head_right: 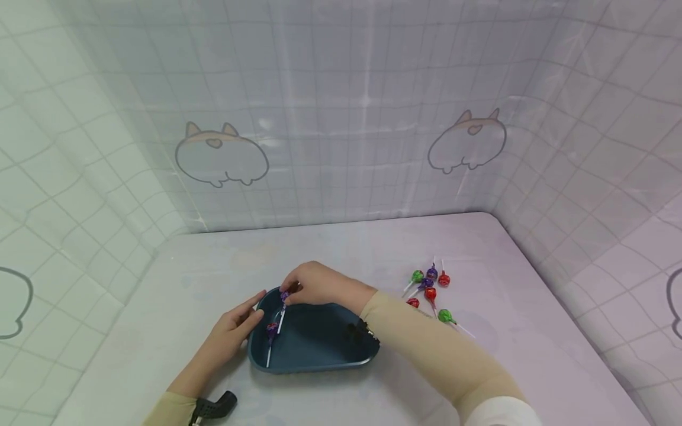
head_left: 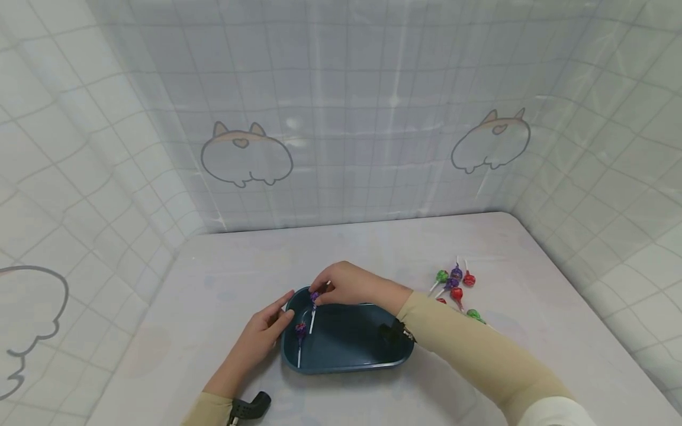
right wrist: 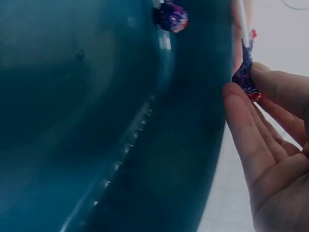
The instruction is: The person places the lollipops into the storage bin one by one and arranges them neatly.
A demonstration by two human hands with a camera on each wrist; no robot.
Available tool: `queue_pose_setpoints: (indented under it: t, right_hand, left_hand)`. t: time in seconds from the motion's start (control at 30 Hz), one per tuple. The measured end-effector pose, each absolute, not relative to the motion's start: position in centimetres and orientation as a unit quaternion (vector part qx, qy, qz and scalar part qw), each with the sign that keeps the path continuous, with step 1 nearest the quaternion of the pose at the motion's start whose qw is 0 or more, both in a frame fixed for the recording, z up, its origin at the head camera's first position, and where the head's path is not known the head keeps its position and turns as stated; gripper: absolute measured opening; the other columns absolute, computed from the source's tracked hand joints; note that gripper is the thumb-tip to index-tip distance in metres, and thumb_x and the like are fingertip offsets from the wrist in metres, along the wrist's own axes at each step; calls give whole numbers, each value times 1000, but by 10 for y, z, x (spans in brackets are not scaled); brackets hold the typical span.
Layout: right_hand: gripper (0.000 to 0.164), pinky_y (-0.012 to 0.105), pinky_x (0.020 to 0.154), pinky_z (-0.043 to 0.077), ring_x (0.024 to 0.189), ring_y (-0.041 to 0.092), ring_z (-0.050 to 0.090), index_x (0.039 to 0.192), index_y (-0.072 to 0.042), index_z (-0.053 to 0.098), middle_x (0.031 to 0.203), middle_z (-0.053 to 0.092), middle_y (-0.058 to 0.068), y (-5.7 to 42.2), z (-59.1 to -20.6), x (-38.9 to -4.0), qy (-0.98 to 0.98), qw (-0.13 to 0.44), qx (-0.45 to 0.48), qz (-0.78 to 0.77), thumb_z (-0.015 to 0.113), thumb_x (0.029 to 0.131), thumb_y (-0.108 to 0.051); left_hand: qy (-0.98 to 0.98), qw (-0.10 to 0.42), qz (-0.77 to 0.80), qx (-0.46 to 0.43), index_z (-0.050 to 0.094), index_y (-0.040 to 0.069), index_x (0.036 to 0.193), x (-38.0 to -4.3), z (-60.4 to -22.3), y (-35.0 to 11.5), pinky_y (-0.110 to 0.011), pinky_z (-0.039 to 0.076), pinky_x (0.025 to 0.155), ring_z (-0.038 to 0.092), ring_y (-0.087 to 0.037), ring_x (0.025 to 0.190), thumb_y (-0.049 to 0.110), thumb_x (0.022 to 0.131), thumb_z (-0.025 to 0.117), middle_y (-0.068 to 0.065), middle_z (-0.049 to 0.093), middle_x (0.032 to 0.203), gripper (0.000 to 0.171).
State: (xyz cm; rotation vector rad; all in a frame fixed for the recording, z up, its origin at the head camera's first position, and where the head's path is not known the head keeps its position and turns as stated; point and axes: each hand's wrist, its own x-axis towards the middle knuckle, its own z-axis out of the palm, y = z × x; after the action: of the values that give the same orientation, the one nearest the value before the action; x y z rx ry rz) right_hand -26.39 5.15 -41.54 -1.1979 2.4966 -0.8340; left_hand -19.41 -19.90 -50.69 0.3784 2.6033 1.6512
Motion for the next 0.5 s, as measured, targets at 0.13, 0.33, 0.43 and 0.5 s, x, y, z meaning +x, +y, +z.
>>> queue_pose_setpoints:
  t: [0.13,0.33,0.43,0.5]
  right_hand:
    - [27,17,78,48,85,-2,62,115,-11,74,96,70,-10,44,-422,-263,861,132,-417,-259,75,90,-22]
    - [24,13,72,47,78,-5,59,111,-12,76,91,68,-13,33,-434,-262,864,128,-437,-215,76,90,-23]
    - [22,15,72,48,78,-4,59,108,-12,76,90,69,-11,28,-437,-260,867,127,-436,-205,77,89,-22]
    - [21,16,73,48,78,-2,59,106,-12,76,90,69,-11,25,-438,-258,871,129,-431,-198,78,88,-22]
  left_hand:
    - [841,22,526,124,48,16,148,-191,-498,-196,-28,41,50,45,-13,56,31,102,58,-6,54,81,49]
    - [839,31,526,133,47,8,147,-184,-481,-192,-28,42,51,46,-10,57,27,102,57,-8,54,80,50]
    - [842,29,523,131,47,12,148,-187,-488,-194,-28,42,51,46,-11,56,29,103,57,-7,55,81,50]
    - [842,26,523,132,47,15,148,-191,-496,-196,-28,41,50,45,-12,56,30,102,57,-7,55,81,49]
